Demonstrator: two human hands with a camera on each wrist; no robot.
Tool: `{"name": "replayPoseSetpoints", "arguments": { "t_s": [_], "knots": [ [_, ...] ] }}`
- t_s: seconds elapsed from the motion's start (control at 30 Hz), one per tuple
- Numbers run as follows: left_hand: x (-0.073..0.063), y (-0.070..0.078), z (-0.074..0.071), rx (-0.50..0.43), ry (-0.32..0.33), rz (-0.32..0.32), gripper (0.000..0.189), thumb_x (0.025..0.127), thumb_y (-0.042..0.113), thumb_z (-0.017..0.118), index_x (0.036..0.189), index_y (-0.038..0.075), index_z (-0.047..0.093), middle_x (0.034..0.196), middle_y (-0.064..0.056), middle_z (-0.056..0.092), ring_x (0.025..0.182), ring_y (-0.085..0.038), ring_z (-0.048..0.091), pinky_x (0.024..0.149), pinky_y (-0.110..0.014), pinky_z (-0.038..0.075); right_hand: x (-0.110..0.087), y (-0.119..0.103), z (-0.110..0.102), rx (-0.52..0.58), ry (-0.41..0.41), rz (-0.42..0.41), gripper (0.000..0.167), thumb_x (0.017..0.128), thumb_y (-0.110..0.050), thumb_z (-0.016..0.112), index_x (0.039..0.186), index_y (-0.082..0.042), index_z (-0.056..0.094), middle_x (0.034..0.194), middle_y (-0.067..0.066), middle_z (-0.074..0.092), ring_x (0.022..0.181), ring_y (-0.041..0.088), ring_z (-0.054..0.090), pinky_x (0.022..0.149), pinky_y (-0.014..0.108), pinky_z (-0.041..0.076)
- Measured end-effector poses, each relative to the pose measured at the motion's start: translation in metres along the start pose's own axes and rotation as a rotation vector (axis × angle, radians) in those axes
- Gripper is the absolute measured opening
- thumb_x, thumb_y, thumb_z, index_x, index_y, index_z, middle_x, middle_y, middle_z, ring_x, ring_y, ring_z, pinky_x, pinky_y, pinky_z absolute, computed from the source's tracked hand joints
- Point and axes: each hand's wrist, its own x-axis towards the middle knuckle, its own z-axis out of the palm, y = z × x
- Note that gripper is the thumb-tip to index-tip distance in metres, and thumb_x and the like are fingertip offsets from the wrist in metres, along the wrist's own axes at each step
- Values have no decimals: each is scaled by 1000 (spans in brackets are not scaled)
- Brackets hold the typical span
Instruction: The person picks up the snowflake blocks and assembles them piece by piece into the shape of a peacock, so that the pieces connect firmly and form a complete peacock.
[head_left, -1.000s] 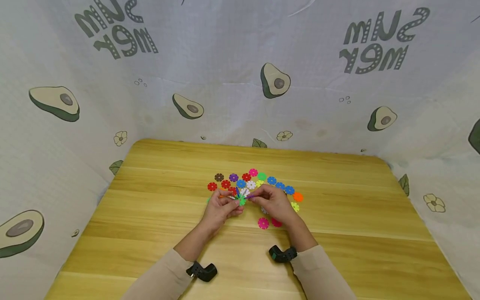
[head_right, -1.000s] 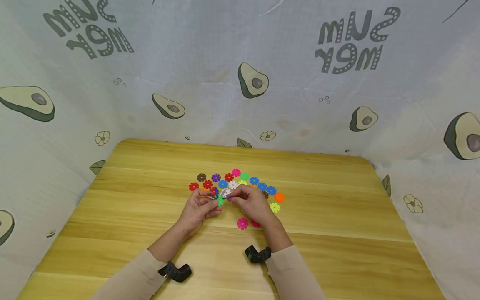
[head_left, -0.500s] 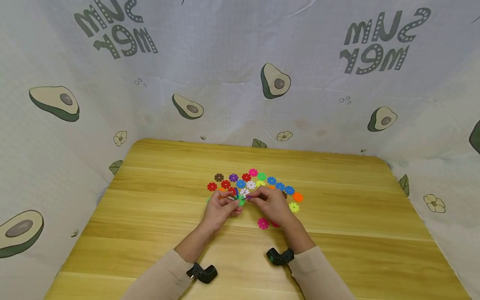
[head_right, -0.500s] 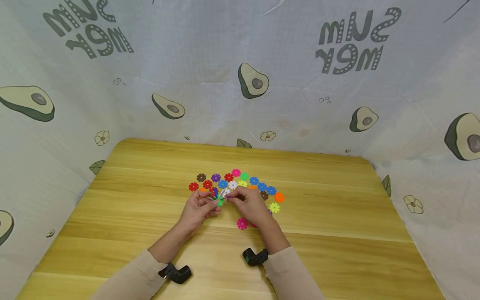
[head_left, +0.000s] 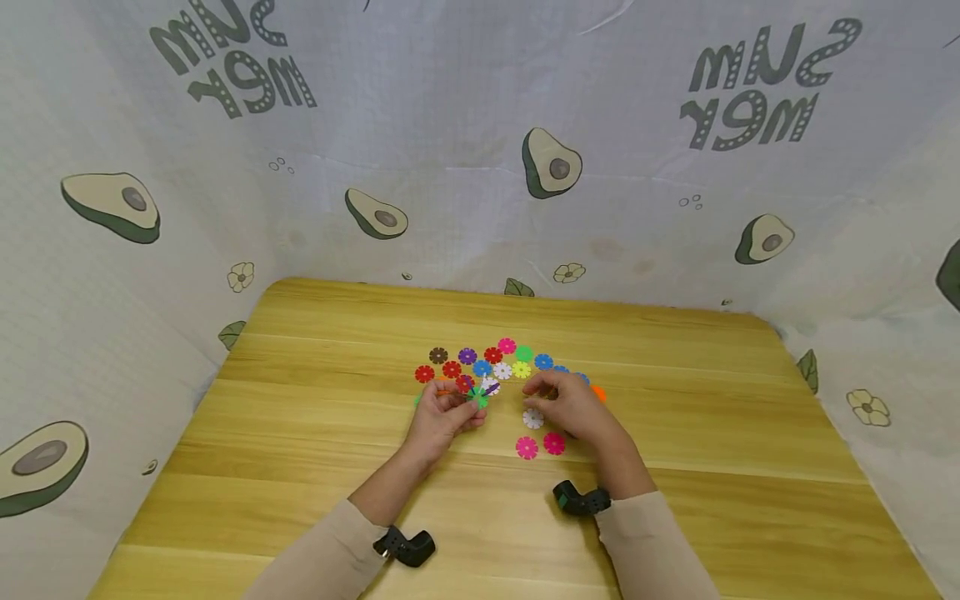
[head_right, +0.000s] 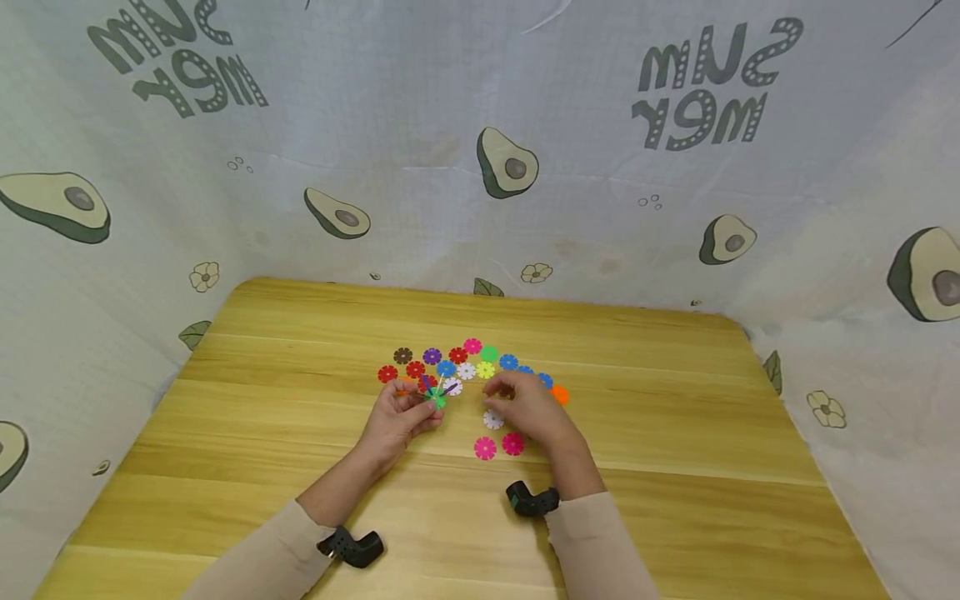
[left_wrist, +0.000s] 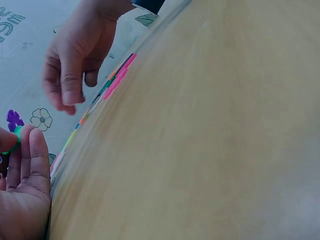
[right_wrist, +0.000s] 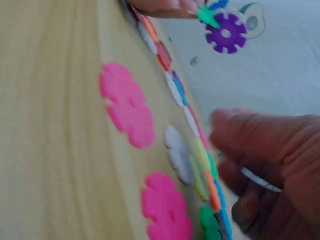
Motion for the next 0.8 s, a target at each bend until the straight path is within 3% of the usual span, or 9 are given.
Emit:
{"name": "replayPoseSetpoints", "arguments": {
  "t_s": [0.23, 0.63, 0.8],
  "knots": [
    [-1, 1, 0, -10, -8, -16, 34, 94, -14, 59, 112, 3, 36, 91, -2, 62, 78, -12, 74, 79, -27, 64, 0, 11, -9, -94, -142, -5, 22, 83, -20, 86, 101, -13, 77, 88, 3, 62, 84, 18, 51, 72, 30, 45],
    [0, -1, -3, 6, -45, -10, 31, 95, -11, 60, 106, 7, 38, 87, 0, 67, 79, -12, 75, 79, -27, 64, 1, 9, -3, -156, -115, 4, 23, 81, -29, 87, 94, -14, 74, 89, 1, 62, 88, 18, 51, 76, 31, 45],
    [0, -2, -3, 13, -63, -7, 27, 96, -10, 60, 110, 5, 42, 89, 0, 66, 80, -12, 75, 79, -26, 64, 1, 8, 0, -89, -122, 11, 23, 83, -25, 86, 93, -13, 71, 88, 0, 64, 84, 17, 54, 74, 30, 47]
  ]
}}
